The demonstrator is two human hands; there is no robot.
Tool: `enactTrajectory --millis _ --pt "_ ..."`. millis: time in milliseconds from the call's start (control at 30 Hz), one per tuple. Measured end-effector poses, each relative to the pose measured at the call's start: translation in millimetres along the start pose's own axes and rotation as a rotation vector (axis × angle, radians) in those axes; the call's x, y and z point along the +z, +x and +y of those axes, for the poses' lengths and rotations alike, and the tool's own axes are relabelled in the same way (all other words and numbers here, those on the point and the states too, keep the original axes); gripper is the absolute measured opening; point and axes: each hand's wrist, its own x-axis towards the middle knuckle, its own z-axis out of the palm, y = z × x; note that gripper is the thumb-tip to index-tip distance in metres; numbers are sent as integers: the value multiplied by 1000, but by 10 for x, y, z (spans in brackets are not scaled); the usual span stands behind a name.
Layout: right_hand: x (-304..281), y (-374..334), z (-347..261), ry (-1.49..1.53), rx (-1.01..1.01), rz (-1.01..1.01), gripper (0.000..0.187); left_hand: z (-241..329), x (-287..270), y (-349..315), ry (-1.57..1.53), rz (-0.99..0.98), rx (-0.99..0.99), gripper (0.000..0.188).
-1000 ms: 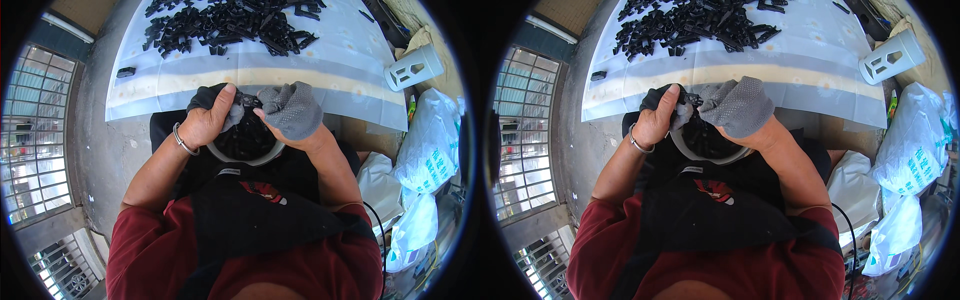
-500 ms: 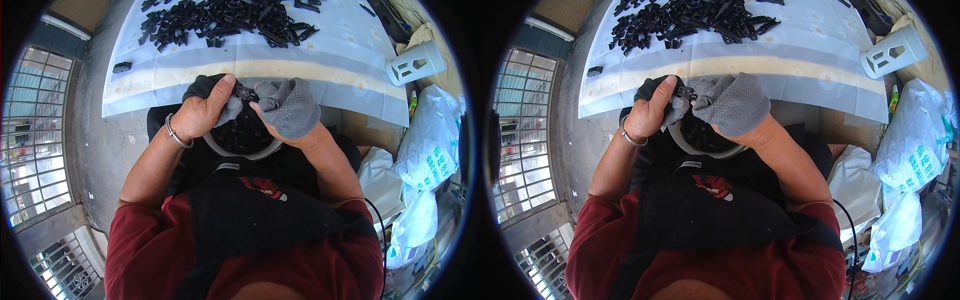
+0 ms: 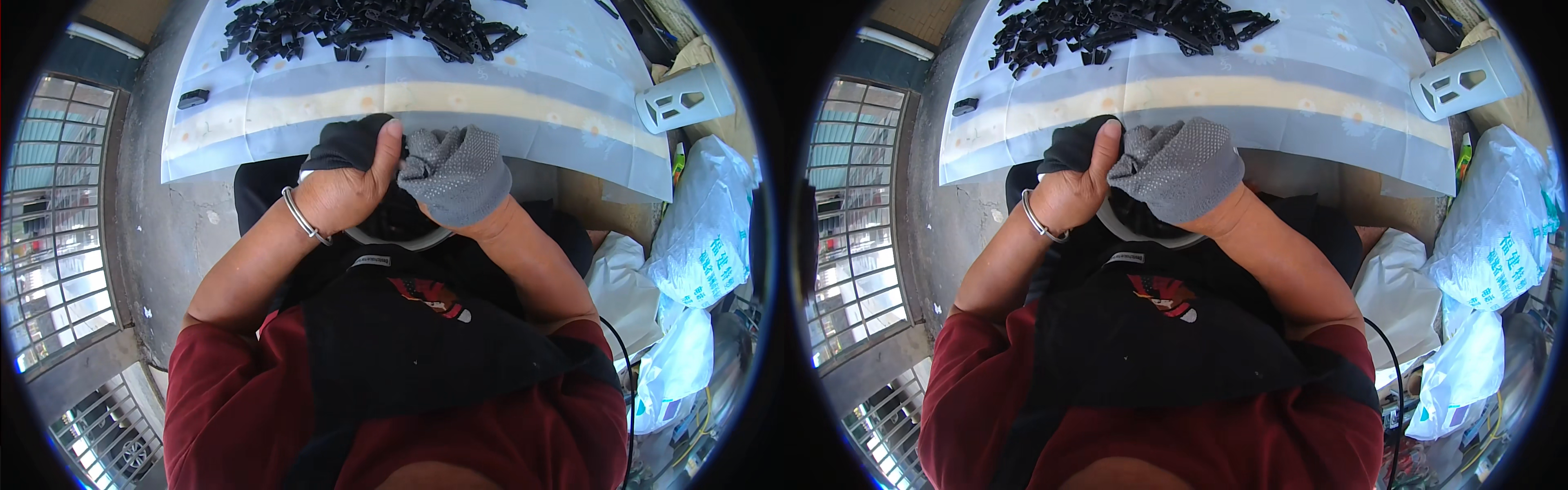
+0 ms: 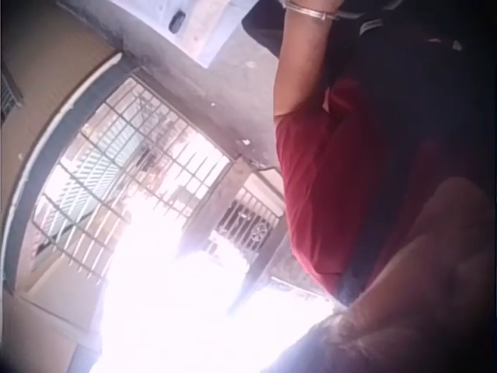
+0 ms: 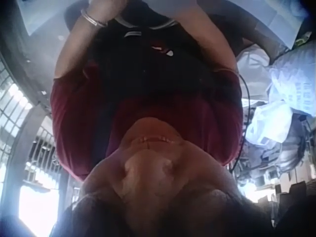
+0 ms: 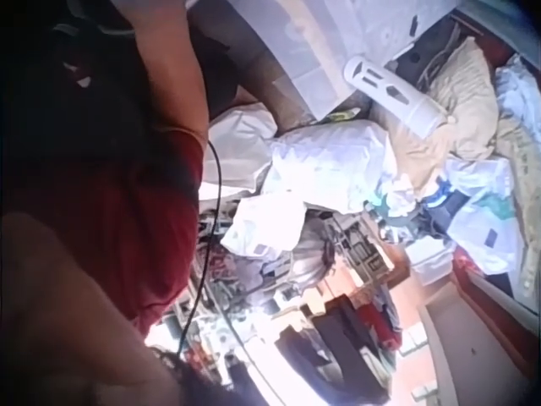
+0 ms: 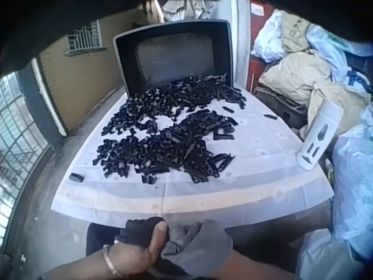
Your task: Inspecting and sorting small black plastic components at a workbench.
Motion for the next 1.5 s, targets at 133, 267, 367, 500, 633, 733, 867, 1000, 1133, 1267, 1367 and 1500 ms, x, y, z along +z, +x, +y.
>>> enactTrajectory --millis 133,267,367,500,633,733,867,1000,1133,1267,1367,1500 --pt "48 18 51 59 -47 -113 11 -107 24 -16 -7 8 30 35" --pt "-58 88 71 206 138 -257 18 -322 -167 14 -325 -443 -482 58" --pt "-128 -14 194 187 269 -351 26 -328 -98 94 246 -773 -668 45" --pt "-231 47 174 65 362 -768 34 -1309 502 -399 374 -487 -50 37" --pt "-212 -21 207 35 329 -916 36 -1328 909 -255 426 -665 -182 38" --pt "-293 -69 235 166 365 -773 32 -1440 1253 -212 374 -514 -292 41" --pt "-402 82 423 433 278 -591 21 -1833 1635 -537 546 -191 -229 36" --pt "-322 118 812 12 360 -52 19 -1998 1856 -663 650 -136 -93 35" --pt "-90 341 766 -204 268 100 19 -1830 1748 -665 496 -238 -191 49" --pt "168 438 786 -369 211 29 18 -1885 1695 -654 418 -387 -252 43" --pt "129 489 737 -275 250 67 18 -1761 1560 -621 513 -59 37 34" --pt "177 376 757 -50 158 16 19 -1046 901 -431 287 -180 42 29"
